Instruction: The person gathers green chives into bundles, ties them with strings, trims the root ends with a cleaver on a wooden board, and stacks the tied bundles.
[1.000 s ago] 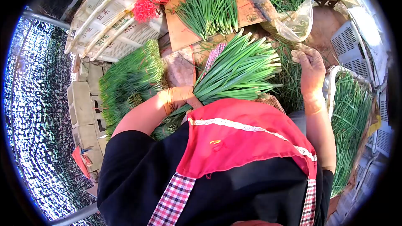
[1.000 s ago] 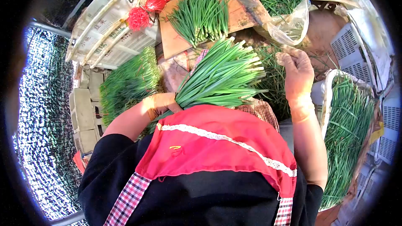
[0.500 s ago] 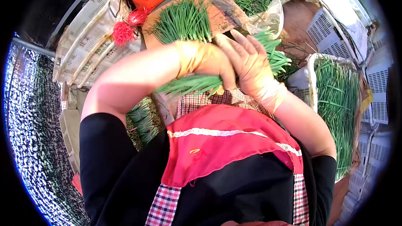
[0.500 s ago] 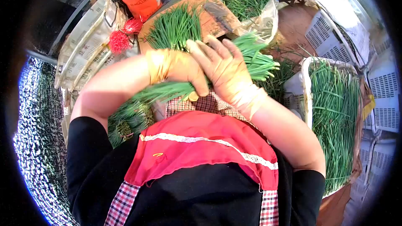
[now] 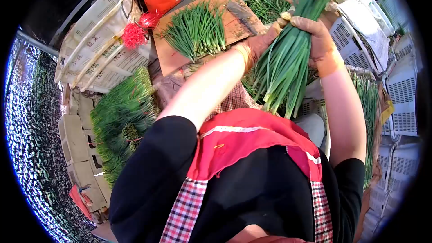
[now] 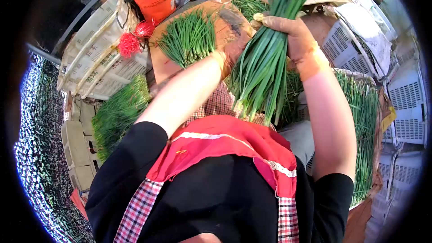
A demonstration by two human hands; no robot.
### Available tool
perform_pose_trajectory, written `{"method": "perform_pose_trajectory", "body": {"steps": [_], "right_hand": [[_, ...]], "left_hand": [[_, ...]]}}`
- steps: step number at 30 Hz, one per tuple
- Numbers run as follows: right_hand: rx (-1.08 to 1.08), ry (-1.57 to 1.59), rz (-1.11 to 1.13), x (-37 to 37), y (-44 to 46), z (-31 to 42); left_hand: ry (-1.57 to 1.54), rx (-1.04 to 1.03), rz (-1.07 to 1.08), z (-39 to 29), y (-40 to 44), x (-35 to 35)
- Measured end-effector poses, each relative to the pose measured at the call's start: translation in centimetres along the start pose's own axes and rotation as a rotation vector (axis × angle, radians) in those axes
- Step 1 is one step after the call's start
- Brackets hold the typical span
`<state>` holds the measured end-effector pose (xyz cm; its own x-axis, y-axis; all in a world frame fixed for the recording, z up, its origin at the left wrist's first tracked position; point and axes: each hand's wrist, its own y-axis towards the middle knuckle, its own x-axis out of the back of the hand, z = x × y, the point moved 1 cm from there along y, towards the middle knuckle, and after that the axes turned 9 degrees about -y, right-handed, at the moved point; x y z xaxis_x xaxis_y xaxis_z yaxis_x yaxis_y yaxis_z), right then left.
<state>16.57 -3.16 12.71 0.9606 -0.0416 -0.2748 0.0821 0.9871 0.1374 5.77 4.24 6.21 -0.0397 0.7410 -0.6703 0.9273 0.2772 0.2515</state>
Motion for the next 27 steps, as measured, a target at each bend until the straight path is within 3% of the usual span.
{"method": "perform_pose_trajectory", "body": {"steps": [2, 3, 4, 7, 8, 10, 11, 12, 13, 18, 19, 20, 21, 22, 23, 26, 27], "right_hand": [[-0.056, 0.005, -0.078, 0.0, 1.6, -1.8], [-0.303, 0.013, -0.053, 0.6, 2.4, -2.5], [-0.324, -0.057, -0.033, 2.3, 4.0, -4.6], [-0.493, -0.452, -0.016, 1.5, 3.3, -4.7], [-0.51, -0.322, 0.007, 1.5, 2.6, -5.5], [-0.583, -0.132, 0.096, 1.9, 0.5, -7.1], [-0.649, -0.117, 0.136, 1.4, -1.2, -7.0], [-0.711, -0.1, 0.168, 1.2, -2.5, -6.8], [-0.672, 0.098, 0.149, 2.2, -3.0, -9.5], [-0.419, 0.064, -0.216, 0.9, -8.5, -12.2], [-0.365, -0.039, -0.232, 1.6, -10.1, -13.6], [-0.127, -0.708, -0.048, 3.1, -11.9, -15.2], [0.178, -1.377, -0.054, 2.7, -13.0, -15.0], [-0.204, -0.569, -0.19, 2.3, -13.6, -15.4], [-0.264, -0.319, -0.236, 1.7, -13.7, -14.9], [-0.214, -0.077, -0.185, 1.3, -13.2, -13.7], [-0.309, 0.099, -0.221, 1.5, -13.1, -13.6]], "left_hand": [[-0.359, -0.043, 0.048, 1.6, -0.3, 1.7], [-0.394, 0.04, 0.142, 2.2, -1.2, 2.2], [-0.421, 0.125, 0.233, 2.9, -2.2, 2.5], [-0.551, 0.046, 0.069, 3.6, -4.4, 2.9], [-0.553, 0.039, 0.057, 3.4, -4.9, 3.2], [-0.387, 0.031, -0.317, 3.3, -5.7, 4.2], [-0.459, 0.09, -0.269, 3.4, -5.6, 4.9], [-0.383, 0.132, -0.364, 3.7, -5.9, 5.6], [-0.339, 0.147, -0.36, 4.1, -5.6, 6.1], [-0.391, 0.151, -0.191, 6.0, -6.6, 5.2], [-0.398, 0.162, -0.212, 6.0, -7.8, 4.3], [-0.371, 0.126, -0.222, 5.9, -8.7, 3.3], [-0.37, 0.155, -0.243, 6.7, -9.3, 3.6], [-0.369, 0.188, -0.267, 7.4, -9.9, 4.0], [-0.291, 0.152, -0.288, 7.0, -9.9, 3.3], [-0.112, 0.06, -0.357, 6.5, -9.7, 1.6], [-0.076, 0.004, -0.365, 6.5, -9.6, 1.3]]}}
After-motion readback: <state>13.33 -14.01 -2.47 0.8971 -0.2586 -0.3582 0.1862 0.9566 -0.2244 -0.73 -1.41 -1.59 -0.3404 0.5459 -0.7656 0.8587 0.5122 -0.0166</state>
